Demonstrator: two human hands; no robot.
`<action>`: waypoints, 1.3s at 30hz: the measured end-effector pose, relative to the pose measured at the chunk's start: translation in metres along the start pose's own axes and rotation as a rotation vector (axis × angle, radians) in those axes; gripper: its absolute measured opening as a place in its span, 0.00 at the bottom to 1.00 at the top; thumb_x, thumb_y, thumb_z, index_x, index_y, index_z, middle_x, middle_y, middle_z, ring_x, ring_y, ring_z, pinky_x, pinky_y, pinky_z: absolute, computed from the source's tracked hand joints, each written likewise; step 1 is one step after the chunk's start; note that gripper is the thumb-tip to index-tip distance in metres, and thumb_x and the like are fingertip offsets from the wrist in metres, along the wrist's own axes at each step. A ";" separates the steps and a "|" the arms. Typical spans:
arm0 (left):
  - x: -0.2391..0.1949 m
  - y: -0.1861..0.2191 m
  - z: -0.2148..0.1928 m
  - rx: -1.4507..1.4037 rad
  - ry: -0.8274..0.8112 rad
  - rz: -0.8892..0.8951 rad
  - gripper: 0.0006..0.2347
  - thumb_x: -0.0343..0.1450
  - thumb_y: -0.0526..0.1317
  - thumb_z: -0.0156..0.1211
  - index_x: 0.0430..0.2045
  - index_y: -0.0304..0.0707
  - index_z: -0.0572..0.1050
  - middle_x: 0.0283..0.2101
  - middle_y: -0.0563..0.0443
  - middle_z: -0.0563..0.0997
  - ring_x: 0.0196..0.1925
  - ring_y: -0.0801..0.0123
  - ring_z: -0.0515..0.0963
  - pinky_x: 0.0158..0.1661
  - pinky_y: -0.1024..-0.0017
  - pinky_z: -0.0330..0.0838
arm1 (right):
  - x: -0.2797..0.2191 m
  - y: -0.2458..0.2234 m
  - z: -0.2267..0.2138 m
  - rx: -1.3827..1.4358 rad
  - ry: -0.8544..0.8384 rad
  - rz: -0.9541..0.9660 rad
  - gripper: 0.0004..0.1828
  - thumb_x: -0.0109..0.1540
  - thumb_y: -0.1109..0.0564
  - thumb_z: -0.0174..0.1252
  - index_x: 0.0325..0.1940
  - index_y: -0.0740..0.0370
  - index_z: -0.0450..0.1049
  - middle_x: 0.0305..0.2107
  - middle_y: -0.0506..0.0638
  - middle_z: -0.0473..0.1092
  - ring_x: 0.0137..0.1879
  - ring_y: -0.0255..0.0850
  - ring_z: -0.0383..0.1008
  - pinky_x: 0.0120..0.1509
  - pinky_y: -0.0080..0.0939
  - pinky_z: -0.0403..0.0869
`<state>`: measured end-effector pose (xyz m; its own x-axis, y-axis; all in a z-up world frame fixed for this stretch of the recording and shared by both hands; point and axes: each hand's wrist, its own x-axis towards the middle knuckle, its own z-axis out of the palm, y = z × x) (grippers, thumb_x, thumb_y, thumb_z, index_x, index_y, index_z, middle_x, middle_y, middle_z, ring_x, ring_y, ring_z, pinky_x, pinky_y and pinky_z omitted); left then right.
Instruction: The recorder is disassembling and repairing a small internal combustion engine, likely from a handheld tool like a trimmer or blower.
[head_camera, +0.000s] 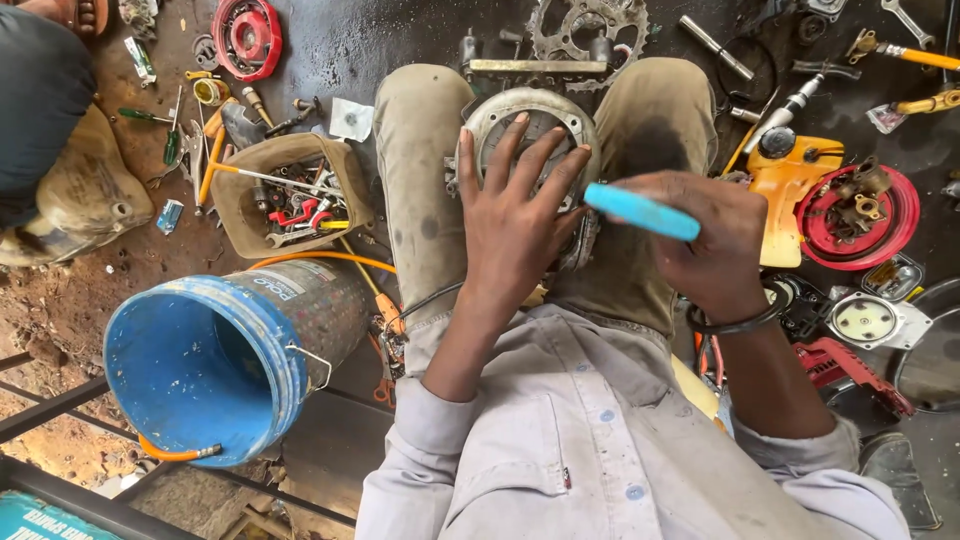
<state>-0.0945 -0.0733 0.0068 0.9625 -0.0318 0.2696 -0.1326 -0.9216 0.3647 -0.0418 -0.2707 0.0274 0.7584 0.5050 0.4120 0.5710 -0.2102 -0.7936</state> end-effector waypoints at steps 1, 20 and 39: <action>0.001 0.000 -0.001 0.002 0.002 -0.003 0.26 0.65 0.45 0.76 0.58 0.52 0.76 0.64 0.53 0.74 0.74 0.56 0.64 0.76 0.39 0.40 | 0.001 0.001 0.000 0.002 -0.002 -0.002 0.12 0.65 0.74 0.57 0.48 0.64 0.77 0.42 0.54 0.80 0.46 0.43 0.84 0.51 0.39 0.82; 0.000 -0.002 0.003 -0.078 0.009 -0.055 0.26 0.64 0.45 0.75 0.58 0.56 0.76 0.60 0.59 0.76 0.74 0.59 0.64 0.76 0.36 0.37 | 0.004 0.006 0.010 0.326 0.051 0.069 0.05 0.65 0.74 0.59 0.41 0.69 0.75 0.38 0.57 0.77 0.47 0.45 0.82 0.59 0.44 0.82; -0.001 -0.007 0.013 -0.082 0.073 -0.052 0.25 0.61 0.45 0.78 0.54 0.58 0.78 0.57 0.61 0.76 0.72 0.61 0.66 0.76 0.34 0.38 | 0.005 -0.006 0.008 0.039 -0.031 0.116 0.11 0.68 0.78 0.53 0.51 0.72 0.76 0.43 0.57 0.79 0.51 0.45 0.83 0.58 0.37 0.80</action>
<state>-0.0920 -0.0717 -0.0075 0.9491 0.0467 0.3116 -0.1043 -0.8866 0.4506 -0.0442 -0.2607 0.0310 0.8082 0.5048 0.3033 0.4673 -0.2364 -0.8519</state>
